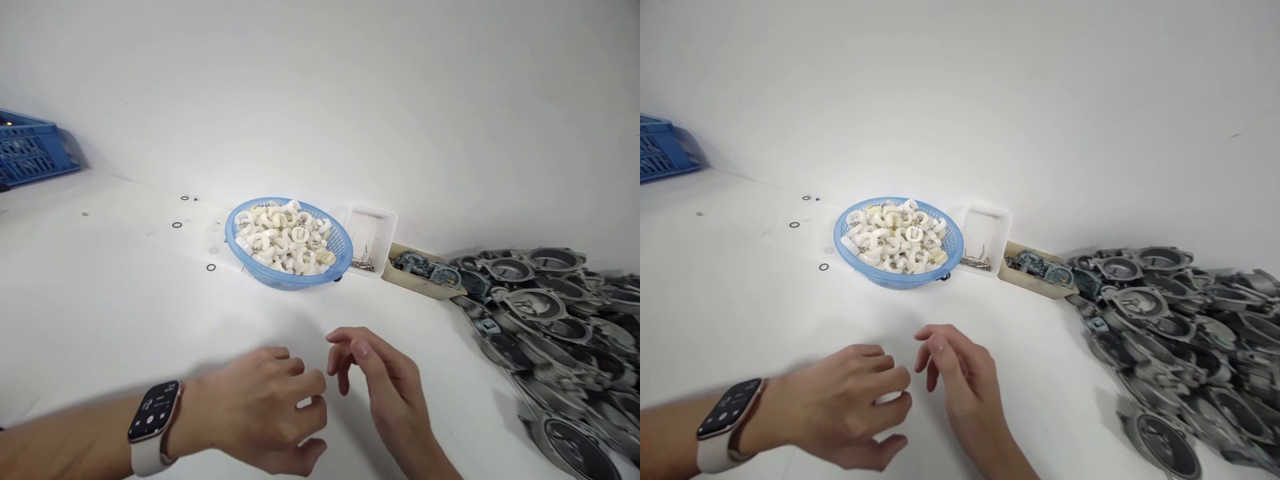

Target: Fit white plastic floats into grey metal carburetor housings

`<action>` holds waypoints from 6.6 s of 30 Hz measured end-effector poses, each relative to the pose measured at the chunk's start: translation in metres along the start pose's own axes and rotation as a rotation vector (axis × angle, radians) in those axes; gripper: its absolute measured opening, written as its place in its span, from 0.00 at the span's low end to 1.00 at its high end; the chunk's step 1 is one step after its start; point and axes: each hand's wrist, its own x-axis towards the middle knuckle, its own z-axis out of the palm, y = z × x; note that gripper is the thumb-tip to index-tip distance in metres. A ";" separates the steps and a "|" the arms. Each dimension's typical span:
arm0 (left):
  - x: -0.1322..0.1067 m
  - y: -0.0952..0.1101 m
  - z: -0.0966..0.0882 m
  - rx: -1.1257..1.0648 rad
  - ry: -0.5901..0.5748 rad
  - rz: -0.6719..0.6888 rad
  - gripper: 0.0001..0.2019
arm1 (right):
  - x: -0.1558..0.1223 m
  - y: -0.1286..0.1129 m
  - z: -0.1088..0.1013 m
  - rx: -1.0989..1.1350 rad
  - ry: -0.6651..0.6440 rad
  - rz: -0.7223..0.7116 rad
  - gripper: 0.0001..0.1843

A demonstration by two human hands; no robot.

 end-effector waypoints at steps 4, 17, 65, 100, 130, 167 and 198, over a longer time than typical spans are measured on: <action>0.004 0.000 -0.007 -0.017 -0.069 -0.071 0.12 | 0.006 -0.001 -0.009 0.065 0.130 0.057 0.21; 0.005 -0.004 -0.009 -0.036 -0.064 -0.087 0.17 | 0.003 0.001 -0.008 0.136 0.065 0.075 0.19; -0.003 -0.004 0.008 0.026 0.017 0.015 0.09 | 0.002 0.002 -0.004 0.183 -0.097 0.173 0.25; -0.004 -0.001 0.011 0.016 0.058 0.038 0.13 | 0.002 -0.004 -0.003 0.098 -0.395 0.123 0.25; -0.003 -0.003 0.010 0.069 0.083 0.004 0.13 | 0.001 -0.001 -0.020 0.190 -0.303 0.020 0.22; -0.005 -0.004 0.013 0.046 -0.002 -0.020 0.15 | -0.005 0.002 -0.008 -0.088 -0.322 -0.016 0.20; -0.002 -0.004 0.005 0.059 0.054 -0.015 0.16 | -0.007 0.005 -0.012 -0.038 -0.338 -0.024 0.17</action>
